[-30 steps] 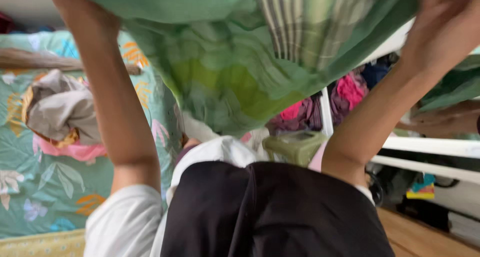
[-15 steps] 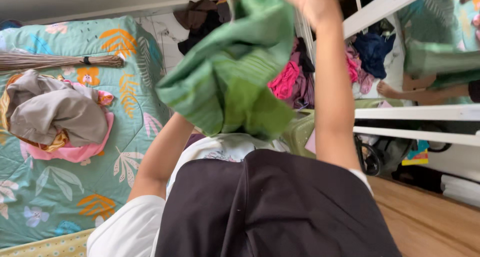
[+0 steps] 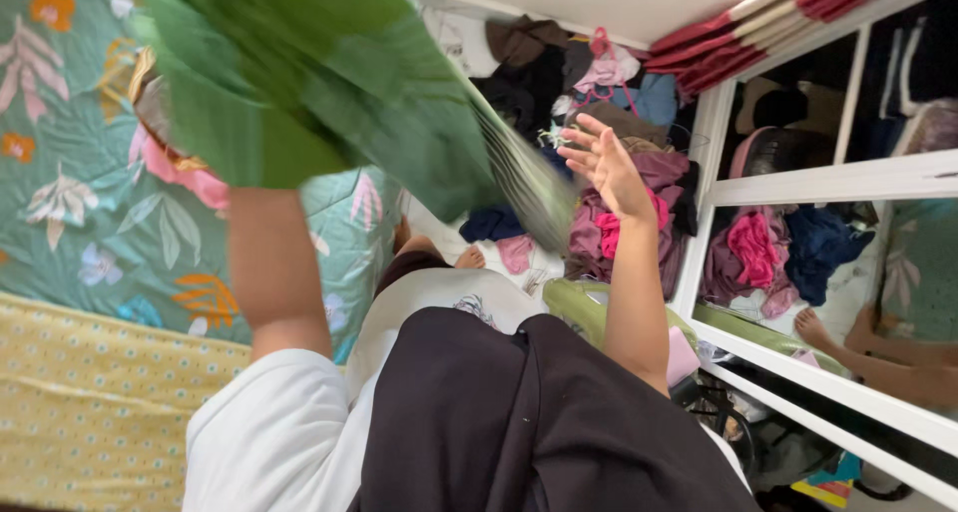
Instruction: The person organizes various items of clothing and pillows from the floor and bed, eventually placing a top on a hanger.
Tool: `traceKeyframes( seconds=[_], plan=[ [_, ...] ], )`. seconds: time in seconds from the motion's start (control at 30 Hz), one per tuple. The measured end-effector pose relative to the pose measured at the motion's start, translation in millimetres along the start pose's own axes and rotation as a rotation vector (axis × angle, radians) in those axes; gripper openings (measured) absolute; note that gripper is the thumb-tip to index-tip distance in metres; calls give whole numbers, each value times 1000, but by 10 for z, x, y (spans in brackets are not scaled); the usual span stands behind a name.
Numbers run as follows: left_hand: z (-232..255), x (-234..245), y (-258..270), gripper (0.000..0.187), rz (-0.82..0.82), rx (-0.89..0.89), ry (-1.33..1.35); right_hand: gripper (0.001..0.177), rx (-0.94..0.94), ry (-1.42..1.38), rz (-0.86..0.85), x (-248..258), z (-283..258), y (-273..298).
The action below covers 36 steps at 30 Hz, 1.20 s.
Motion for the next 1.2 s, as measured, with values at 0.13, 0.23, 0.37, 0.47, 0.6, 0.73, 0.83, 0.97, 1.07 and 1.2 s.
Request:
traceKeyframes(
  seconds=[0.13,0.23,0.37,0.47,0.6,0.73,0.83,0.97,1.07,1.2],
  plan=[
    [-24,494,-335,20,151,8,-6,61,-42,-21,48,-18,36,-232],
    [-104,785,-447,20,217,22,-14,60,-54,-42,67,-121,90,-326],
    [-169,997,-659,19,259,39,-29,57,-75,-61,131,-144,176,-403],
    [-280,1019,-745,19,259,56,-47,54,-135,-96,185,-38,321,-333],
    [-439,943,-916,19,233,79,-93,44,-221,-29,363,210,597,-227],
    [-612,655,-1102,18,160,108,-150,38,-216,-132,510,383,958,-53],
    [-814,401,-1278,18,110,135,-196,36,-241,-175,597,413,1163,16],
    [-1187,49,-1515,18,19,158,-287,35,-242,-237,731,420,1411,98],
    [-1533,-95,-1493,18,-69,167,-403,34,-217,-310,821,385,1580,112],
    [-1937,-357,-1031,17,-353,55,-604,32,-190,-379,924,327,1875,118]
  ],
)
Point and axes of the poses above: each hand's wrist, its own y-axis away from the middle knuckle, its own x-axis out of the back of the hand, z = x × y, the point moved 1 cm from there along -y, towards the middle knuckle, and after that the axes turned 4 degrees about -z, right-handed, at the moved point
